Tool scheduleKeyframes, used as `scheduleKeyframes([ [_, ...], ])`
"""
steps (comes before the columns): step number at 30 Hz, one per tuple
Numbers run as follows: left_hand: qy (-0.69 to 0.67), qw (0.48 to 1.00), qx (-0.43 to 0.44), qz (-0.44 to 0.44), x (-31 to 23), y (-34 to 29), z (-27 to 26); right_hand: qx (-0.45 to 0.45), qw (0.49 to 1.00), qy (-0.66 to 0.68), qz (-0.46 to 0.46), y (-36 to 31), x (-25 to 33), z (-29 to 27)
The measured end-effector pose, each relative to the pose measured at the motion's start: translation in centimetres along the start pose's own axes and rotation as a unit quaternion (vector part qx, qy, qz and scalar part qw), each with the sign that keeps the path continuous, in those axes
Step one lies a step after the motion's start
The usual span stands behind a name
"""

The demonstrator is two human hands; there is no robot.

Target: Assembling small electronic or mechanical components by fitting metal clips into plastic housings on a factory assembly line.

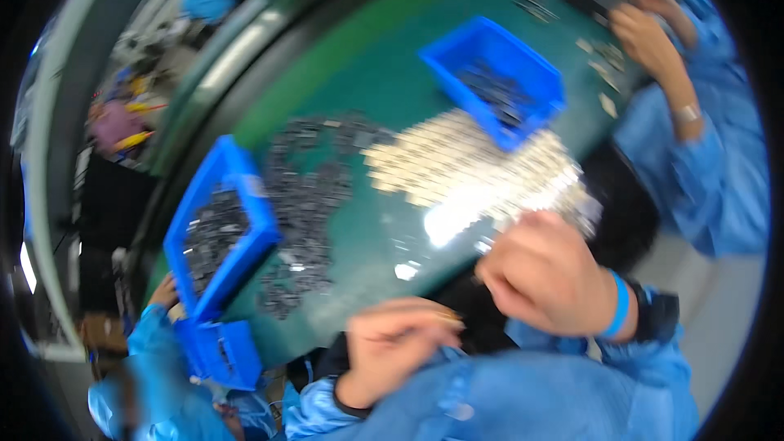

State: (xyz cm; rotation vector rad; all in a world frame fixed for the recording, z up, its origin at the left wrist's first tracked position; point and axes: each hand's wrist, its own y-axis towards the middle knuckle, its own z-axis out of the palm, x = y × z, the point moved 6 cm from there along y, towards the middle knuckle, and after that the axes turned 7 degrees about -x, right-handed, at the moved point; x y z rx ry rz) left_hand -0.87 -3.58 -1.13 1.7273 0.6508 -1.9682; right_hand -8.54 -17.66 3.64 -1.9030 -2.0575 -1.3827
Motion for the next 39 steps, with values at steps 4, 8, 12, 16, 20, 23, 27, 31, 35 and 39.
scheduleKeyframes([
  [4,-0.085,0.995,-0.041,-0.026,0.5,0.0,-0.9,0.072,0.982,-0.149,0.088,-3.3,-2.1,-3.2],
  [8,-0.093,0.994,-0.025,-0.051,1.8,0.5,0.1,0.109,0.937,-0.292,0.159,-7.7,-4.0,-3.9],
  [12,-0.074,0.997,-0.009,-0.025,1.5,0.6,1.3,-0.059,0.988,0.016,0.142,-5.3,-1.1,-1.8],
  [16,-0.093,0.995,-0.040,-0.018,0.6,0.1,1.2,-0.109,0.946,0.266,0.152,-2.9,0.4,1.8],
  [20,-0.075,0.997,-0.035,-0.007,0.9,-0.4,0.6,-0.116,0.927,0.317,0.164,-2.7,0.4,2.9],
  [23,-0.068,0.994,-0.078,0.032,-0.1,-0.4,0.5,-0.098,0.924,0.322,0.182,-2.5,0.1,3.6],
  [27,-0.055,0.994,-0.079,0.060,0.0,0.3,-0.5,-0.087,0.921,0.326,0.193,-2.2,-0.4,3.7],
  [31,0.011,0.994,-0.098,0.053,-0.2,0.5,-0.6,-0.076,0.932,0.303,0.186,-1.7,-0.5,3.7],
  [35,0.001,0.985,-0.161,0.065,0.0,0.5,-1.3,-0.110,0.941,0.259,0.189,-1.3,-0.6,3.4],
  [39,0.031,0.976,-0.181,0.114,-0.3,0.8,-1.3,-0.114,0.935,0.279,0.186,-1.7,-0.5,3.9],
])
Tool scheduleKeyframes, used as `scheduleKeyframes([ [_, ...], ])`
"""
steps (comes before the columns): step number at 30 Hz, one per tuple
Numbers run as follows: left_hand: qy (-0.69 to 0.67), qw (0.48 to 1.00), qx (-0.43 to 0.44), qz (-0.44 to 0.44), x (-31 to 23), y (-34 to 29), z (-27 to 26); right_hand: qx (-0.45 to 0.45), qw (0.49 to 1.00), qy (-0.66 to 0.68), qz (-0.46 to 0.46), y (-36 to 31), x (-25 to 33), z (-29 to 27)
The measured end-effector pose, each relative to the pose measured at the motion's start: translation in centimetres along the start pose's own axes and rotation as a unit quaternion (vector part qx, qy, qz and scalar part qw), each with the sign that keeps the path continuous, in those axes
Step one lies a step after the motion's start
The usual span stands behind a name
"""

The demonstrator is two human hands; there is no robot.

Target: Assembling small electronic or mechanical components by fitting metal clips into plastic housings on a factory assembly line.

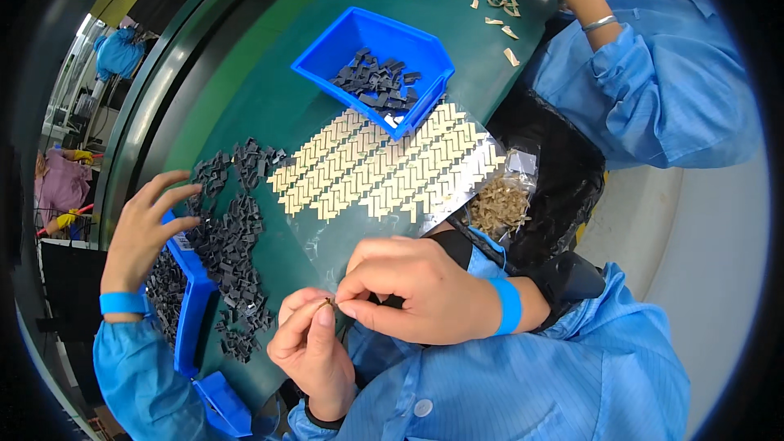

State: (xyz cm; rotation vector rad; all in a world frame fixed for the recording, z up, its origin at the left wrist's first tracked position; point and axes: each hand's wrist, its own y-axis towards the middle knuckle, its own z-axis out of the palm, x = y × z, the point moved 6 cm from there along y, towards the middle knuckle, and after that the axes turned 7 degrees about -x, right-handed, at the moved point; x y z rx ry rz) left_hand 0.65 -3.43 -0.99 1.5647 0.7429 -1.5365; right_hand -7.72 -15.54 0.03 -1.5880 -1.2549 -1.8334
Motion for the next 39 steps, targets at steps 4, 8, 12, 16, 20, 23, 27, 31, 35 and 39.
scheduleKeyframes([
  [4,0.072,0.996,0.007,0.060,-0.4,-0.3,0.7,-0.022,1.000,-0.003,0.016,-0.4,-0.7,-0.2],
  [8,0.146,0.979,0.016,0.139,-1.2,-0.7,0.3,-0.025,0.999,-0.002,0.020,-0.5,-0.6,0.3],
  [12,0.125,0.983,0.009,0.138,-1.1,-0.8,0.8,-0.032,0.998,0.021,0.045,-0.7,-0.9,0.4],
  [16,0.050,0.987,0.060,0.143,-1.1,-1.1,2.2,-0.062,0.996,0.041,0.050,-1.5,-0.8,-0.7],
  [20,-0.063,0.998,-0.006,-0.002,0.9,-0.5,1.2,-0.076,0.996,0.006,0.040,-1.2,-0.9,-1.4],
  [23,-0.066,0.998,-0.012,-0.009,0.8,-0.8,1.2,-0.062,0.998,-0.020,0.017,-1.3,-0.3,-1.0],
  [27,0.035,0.997,-0.003,0.067,-0.2,-1.1,1.5,-0.060,0.998,-0.026,0.005,-1.4,-0.2,-1.1],
  [31,0.082,0.988,0.009,0.130,-0.7,-1.3,1.8,-0.043,0.999,-0.016,0.028,-1.4,-0.1,-1.2],
  [35,0.088,0.982,0.034,0.164,-1.1,-1.4,2.3,-0.059,0.997,0.005,0.052,-1.5,-0.4,-1.1],
  [39,-0.041,0.999,0.013,-0.002,0.8,-1.0,2.0,-0.054,0.996,0.001,0.065,-1.8,-0.5,-2.2],
])
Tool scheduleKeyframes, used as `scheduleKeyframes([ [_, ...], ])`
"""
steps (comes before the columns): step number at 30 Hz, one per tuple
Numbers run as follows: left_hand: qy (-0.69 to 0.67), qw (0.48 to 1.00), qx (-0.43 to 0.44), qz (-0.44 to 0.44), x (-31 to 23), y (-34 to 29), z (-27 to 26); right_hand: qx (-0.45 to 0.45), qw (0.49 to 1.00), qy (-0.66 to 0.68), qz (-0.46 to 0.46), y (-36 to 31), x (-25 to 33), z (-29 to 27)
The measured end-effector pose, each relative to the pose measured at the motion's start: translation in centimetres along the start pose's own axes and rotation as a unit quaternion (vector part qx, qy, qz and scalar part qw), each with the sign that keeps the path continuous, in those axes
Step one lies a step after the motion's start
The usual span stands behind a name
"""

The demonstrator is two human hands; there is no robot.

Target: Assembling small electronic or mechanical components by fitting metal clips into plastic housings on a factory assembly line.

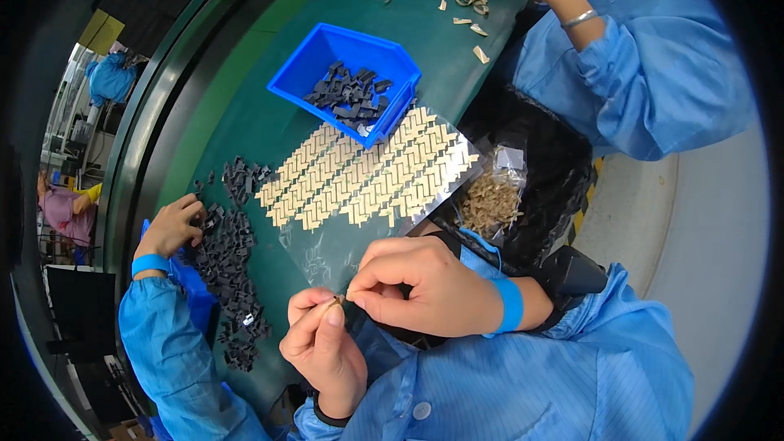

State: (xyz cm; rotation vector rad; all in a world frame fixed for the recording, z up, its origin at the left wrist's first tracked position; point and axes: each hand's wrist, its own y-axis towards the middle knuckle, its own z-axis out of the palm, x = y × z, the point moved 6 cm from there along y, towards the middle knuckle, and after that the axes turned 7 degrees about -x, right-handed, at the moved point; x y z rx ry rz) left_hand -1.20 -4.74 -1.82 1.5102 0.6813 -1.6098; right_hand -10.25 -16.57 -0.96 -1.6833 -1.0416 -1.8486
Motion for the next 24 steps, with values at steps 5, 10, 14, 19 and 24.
scheduleKeyframes([
  [5,0.024,1.000,0.003,0.006,0.0,0.2,-0.1,0.005,0.998,-0.041,-0.057,0.0,0.1,0.3],
  [10,0.147,0.971,0.041,0.185,-1.3,0.0,0.4,0.015,0.997,-0.061,-0.032,0.1,0.7,0.5],
  [14,0.142,0.970,0.043,0.194,-1.5,-0.2,0.5,0.037,0.997,-0.069,-0.029,0.0,0.8,0.9],
  [19,-0.146,0.985,0.036,-0.087,1.3,-0.2,0.1,0.028,0.998,0.043,0.027,-0.2,0.1,0.4],
  [24,-0.194,0.970,0.040,-0.139,0.9,0.9,-1.2,0.124,0.978,-0.163,0.039,-0.4,-2.0,-7.0],
])
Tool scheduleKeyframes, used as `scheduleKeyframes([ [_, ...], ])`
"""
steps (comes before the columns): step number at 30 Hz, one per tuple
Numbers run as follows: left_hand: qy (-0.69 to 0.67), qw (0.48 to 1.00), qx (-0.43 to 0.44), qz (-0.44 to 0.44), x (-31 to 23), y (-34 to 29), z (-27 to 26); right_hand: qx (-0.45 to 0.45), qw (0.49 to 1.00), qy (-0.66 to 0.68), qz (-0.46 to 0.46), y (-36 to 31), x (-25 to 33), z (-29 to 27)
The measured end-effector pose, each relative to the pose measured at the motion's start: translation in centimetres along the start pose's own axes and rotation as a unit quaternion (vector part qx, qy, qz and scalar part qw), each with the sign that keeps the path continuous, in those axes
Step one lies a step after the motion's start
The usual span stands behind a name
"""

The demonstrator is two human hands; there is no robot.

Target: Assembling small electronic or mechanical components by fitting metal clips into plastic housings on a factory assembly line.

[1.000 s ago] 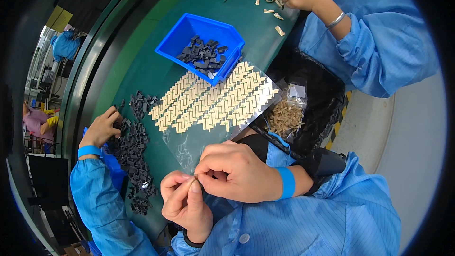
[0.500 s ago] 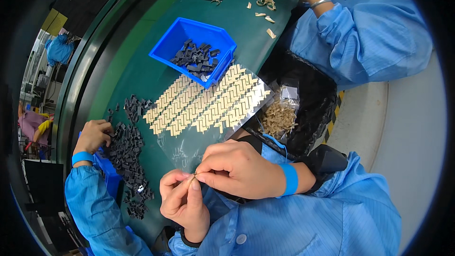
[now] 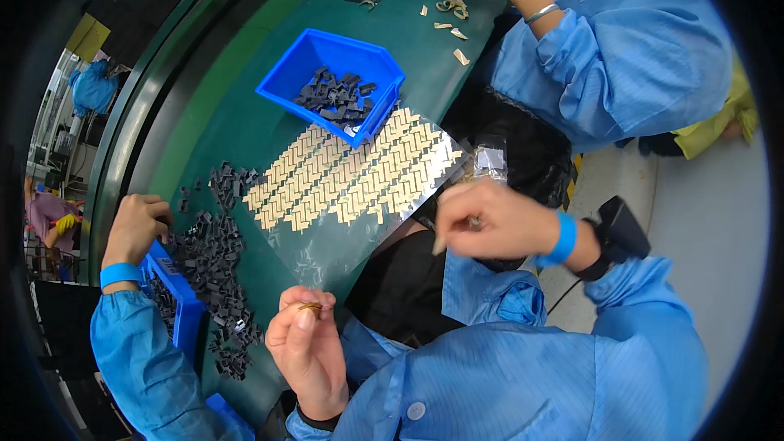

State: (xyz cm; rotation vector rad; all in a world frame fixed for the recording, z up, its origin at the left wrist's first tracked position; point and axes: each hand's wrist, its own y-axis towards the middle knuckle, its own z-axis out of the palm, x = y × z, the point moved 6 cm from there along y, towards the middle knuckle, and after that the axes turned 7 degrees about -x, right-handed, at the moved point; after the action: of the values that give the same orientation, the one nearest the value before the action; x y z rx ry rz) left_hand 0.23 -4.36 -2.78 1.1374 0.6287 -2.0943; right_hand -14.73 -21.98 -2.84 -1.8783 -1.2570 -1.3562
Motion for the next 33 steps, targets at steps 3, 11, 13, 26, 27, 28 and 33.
scheduleKeyframes([
  [3,0.217,0.968,0.030,0.126,-1.5,-0.7,0.8,-0.032,0.949,-0.311,-0.048,-2.0,-0.8,-2.3],
  [11,0.551,0.670,0.145,0.476,-3.9,-3.2,3.7,-0.067,0.981,-0.147,-0.110,0.4,3.1,-0.5],
  [13,0.560,0.649,0.145,0.494,-4.1,-3.7,4.0,0.018,0.994,0.022,-0.105,1.6,4.6,1.6],
  [26,0.584,0.572,0.182,0.546,-4.7,-5.7,3.4,0.198,0.966,0.154,-0.057,2.8,6.8,6.5],
  [27,0.587,0.571,0.181,0.545,-4.7,-5.7,3.3,0.199,0.967,0.147,-0.054,2.8,7.1,6.5],
  [28,0.586,0.570,0.180,0.547,-4.7,-5.6,3.6,0.199,0.967,0.145,-0.057,2.5,7.1,6.5],
  [33,0.629,0.577,0.166,0.494,-4.1,-4.0,4.7,0.043,0.986,0.045,-0.158,1.9,6.2,5.1],
])
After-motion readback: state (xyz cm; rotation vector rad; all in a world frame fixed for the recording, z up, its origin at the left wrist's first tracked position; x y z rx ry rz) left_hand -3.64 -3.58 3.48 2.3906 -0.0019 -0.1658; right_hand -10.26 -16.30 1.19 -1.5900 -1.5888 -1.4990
